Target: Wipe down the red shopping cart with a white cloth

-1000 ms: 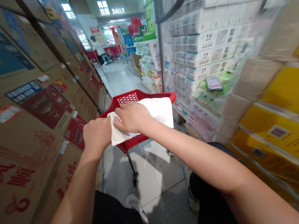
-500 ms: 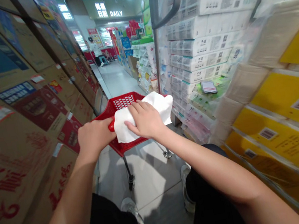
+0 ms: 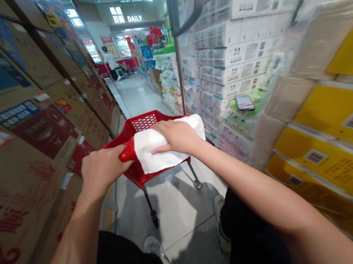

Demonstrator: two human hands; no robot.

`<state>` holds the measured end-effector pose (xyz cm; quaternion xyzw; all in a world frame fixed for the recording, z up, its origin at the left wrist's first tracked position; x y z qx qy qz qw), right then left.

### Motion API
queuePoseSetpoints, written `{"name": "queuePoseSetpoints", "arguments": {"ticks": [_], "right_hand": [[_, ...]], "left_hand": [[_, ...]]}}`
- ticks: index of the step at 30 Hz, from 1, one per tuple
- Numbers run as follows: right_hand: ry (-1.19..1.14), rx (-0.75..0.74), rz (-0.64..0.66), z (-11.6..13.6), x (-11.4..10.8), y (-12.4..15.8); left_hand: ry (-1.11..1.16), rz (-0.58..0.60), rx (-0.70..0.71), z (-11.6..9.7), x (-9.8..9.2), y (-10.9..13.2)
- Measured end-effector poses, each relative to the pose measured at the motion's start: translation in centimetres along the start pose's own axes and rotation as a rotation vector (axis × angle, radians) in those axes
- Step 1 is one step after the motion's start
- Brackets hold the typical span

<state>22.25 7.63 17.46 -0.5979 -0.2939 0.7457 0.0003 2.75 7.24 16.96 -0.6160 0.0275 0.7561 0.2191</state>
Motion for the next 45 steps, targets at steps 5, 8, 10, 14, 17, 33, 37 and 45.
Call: {"name": "queuePoseSetpoints", "arguments": {"ticks": [5, 8, 10, 14, 17, 33, 37, 45], "right_hand": [[0.054, -0.015, 0.05, 0.3, 0.0, -0.9], [0.076, -0.106, 0.05, 2.4, 0.2, -1.6], [0.073, -0.162, 0.042, 3.6, 0.4, -1.9], [0.044, -0.242, 0.012, 5.2, 0.6, -2.1], [0.008, -0.286, 0.006, 5.7, 0.8, -2.2], [0.105, 0.051, 0.224, -1.2, -0.5, -1.7], [0.237, 0.131, 0.249, -3.2, -0.4, -0.9], [0.095, 0.048, 0.147, -2.1, -0.4, -1.2]], "left_hand": [[0.006, -0.003, -0.004, -0.5, -0.3, 0.0], [0.023, 0.005, -0.008, -0.6, -0.4, 0.1], [0.024, 0.004, -0.012, -0.5, -0.3, 0.2], [0.007, -0.008, -0.022, -0.7, -0.3, 0.3], [-0.01, -0.008, -0.012, -1.0, -0.3, 0.4], [-0.021, -0.064, 0.04, 1.2, 0.2, 0.8], [-0.027, -0.076, 0.052, 1.6, 0.2, 0.8], [-0.017, -0.061, 0.026, 0.3, 0.1, 0.3]]}}
Point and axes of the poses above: each hand's wrist, its own y-axis away from the middle knuckle, its own x-axis out of the palm, z = x × y, the point moved 7 cm from there along -y, towards the middle knuckle, and after that the axes turned 12 degrees about x, right-handed, at the moved point
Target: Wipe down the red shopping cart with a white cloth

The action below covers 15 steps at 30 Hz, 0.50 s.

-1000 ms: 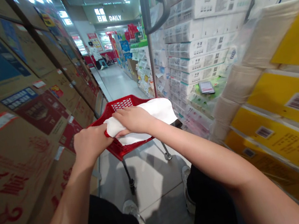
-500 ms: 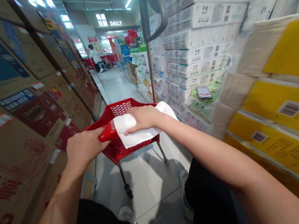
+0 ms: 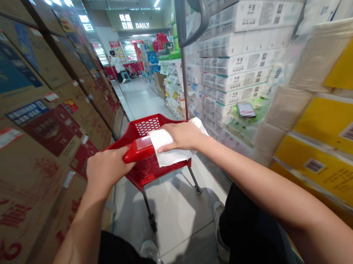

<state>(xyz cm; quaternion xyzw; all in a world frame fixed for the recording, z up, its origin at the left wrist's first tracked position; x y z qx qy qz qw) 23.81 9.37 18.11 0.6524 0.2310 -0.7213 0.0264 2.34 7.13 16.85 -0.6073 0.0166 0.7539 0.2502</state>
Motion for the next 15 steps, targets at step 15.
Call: {"name": "queuePoseSetpoints", "arguments": {"ticks": [15], "right_hand": [[-0.104, -0.275, -0.039, 9.5, 0.3, -2.4]], "left_hand": [[-0.031, 0.066, 0.008, -0.2, -0.1, 0.0]]}}
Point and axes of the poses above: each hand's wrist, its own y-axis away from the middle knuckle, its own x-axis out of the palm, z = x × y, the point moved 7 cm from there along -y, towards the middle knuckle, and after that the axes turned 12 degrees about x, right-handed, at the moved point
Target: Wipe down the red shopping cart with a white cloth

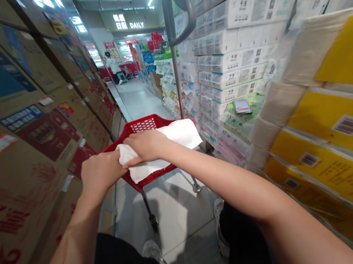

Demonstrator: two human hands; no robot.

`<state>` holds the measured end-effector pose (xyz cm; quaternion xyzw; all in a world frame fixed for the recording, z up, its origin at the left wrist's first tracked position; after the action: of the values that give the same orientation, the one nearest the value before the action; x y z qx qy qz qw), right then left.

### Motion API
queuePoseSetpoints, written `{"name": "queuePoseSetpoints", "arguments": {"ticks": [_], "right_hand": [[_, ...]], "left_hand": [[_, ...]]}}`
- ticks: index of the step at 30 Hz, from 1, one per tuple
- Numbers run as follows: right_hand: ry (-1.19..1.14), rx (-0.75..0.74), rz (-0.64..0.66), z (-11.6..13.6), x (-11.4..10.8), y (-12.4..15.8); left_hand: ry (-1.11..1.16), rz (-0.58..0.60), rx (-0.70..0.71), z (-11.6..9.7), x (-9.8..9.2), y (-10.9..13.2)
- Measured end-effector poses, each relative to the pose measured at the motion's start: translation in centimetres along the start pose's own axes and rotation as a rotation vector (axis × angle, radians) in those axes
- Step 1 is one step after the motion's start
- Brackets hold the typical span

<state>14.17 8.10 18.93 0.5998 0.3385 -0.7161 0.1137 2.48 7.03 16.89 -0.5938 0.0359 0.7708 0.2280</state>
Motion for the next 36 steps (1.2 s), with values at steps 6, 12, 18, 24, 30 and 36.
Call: {"name": "queuePoseSetpoints", "arguments": {"ticks": [6, 12, 18, 24, 30, 36], "right_hand": [[0.003, 0.145, 0.014, -3.1, -0.8, 1.4], [0.077, 0.222, 0.105, -5.5, -1.4, 2.9], [0.251, 0.356, 0.174, -9.3, -1.9, 5.7], [0.244, 0.389, 0.122, -10.8, -2.2, 6.7], [0.12, 0.31, 0.003, -7.7, -1.7, 4.8], [0.097, 0.178, -0.041, -3.7, -0.8, 2.0]], "left_hand": [[0.037, -0.042, -0.005, 0.5, -0.2, 0.4], [0.017, -0.033, 0.022, 0.5, 0.0, 0.7], [0.039, -0.052, 0.032, 1.2, 0.2, 0.9], [0.042, -0.036, 0.005, 1.1, 0.1, 0.9], [0.056, -0.044, -0.004, -0.7, -0.5, 0.2], [0.074, -0.044, -0.03, -1.5, -0.8, -0.2]]}}
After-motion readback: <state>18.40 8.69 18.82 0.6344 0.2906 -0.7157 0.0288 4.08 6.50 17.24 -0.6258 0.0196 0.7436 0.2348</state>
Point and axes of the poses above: each hand's wrist, its own y-axis away from the middle knuckle, its own x-axis out of the palm, z = x × y, the point moved 7 cm from there along -y, towards the middle knuckle, and after that the axes turned 12 degrees about x, right-handed, at the moved point
